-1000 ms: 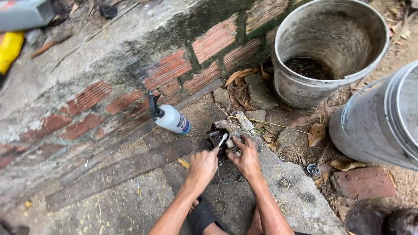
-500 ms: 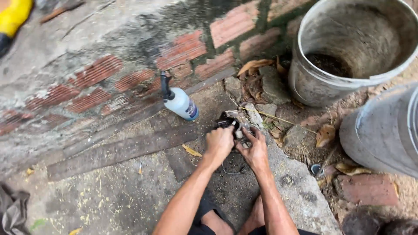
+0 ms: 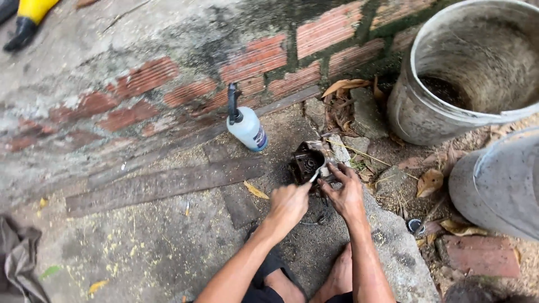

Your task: Cleaning a small engine component, likely a carburetor, using a toothbrush and a spray bottle with cleaning fluid.

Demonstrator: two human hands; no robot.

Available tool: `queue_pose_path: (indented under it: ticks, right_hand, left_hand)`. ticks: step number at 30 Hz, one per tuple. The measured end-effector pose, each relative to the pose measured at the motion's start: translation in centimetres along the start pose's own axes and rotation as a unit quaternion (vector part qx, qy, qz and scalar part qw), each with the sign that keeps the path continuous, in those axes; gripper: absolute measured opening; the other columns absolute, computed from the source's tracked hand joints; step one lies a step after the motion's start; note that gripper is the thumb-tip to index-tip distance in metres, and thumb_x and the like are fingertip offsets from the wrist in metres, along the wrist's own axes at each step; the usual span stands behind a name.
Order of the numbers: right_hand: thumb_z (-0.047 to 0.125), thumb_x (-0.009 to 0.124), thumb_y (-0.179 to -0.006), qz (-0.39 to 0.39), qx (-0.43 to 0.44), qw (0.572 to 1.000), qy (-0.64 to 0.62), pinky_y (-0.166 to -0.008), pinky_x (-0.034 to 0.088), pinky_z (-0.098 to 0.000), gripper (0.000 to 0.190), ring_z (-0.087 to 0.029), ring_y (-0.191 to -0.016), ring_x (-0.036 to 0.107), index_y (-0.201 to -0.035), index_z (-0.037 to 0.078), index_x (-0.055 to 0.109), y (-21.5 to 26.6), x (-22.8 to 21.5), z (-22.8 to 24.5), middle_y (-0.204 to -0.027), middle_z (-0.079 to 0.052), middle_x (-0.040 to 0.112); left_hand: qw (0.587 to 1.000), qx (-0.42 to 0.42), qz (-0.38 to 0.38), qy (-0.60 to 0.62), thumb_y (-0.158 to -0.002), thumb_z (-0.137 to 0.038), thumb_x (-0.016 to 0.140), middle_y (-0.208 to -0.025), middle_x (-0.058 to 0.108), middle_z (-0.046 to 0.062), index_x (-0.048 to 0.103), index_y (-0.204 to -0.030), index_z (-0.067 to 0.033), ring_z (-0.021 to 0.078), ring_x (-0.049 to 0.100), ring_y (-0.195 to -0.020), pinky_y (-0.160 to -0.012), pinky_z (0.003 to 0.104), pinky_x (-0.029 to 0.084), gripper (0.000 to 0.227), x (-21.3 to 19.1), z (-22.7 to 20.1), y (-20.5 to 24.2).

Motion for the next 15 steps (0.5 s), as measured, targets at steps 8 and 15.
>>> queue_pose_path:
  ticks: [8, 15]
  right_hand:
    - [0.035, 0.082, -0.08, -0.006, -0.018, 1.0, -0.023, -0.106, 0.05, -0.0567, 0.056, -0.047, -0.126, 0.059, -0.133, 0.02, 0.07, 0.4, 0.2, 0.6, -0.137, -0.024, 0.061]
    - [0.035, 0.085, -0.078, -0.023, -0.028, 0.999, -0.024, -0.107, 0.05, -0.0574, 0.056, -0.047, -0.125, 0.059, -0.131, 0.02, 0.072, 0.8, -0.3, 1.4, -0.134, -0.023, 0.062]
  left_hand:
    - [0.999, 0.017, -0.002, -0.047, -0.095, -0.014, 0.052, -0.073, 0.072, 0.022, 0.067, -0.131, -0.0088, 0.0383, 0.074, -0.071, -0.069, 0.054, 0.058, 0.04, -0.5, -0.4, -1.3]
    - [0.992, 0.06, -0.034, -0.105, -0.093, -0.021, 0.05, -0.079, 0.074, 0.015, 0.073, -0.122, -0.0189, 0.039, 0.075, -0.069, -0.062, 0.056, 0.058, 0.037, -0.4, 3.1, 0.2]
Point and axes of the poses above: each hand's wrist, its own y-axis away from the middle knuckle, its own x-axis out of the palm, z = x × y, the point moved 8 cm from there along -y, towards the middle knuckle
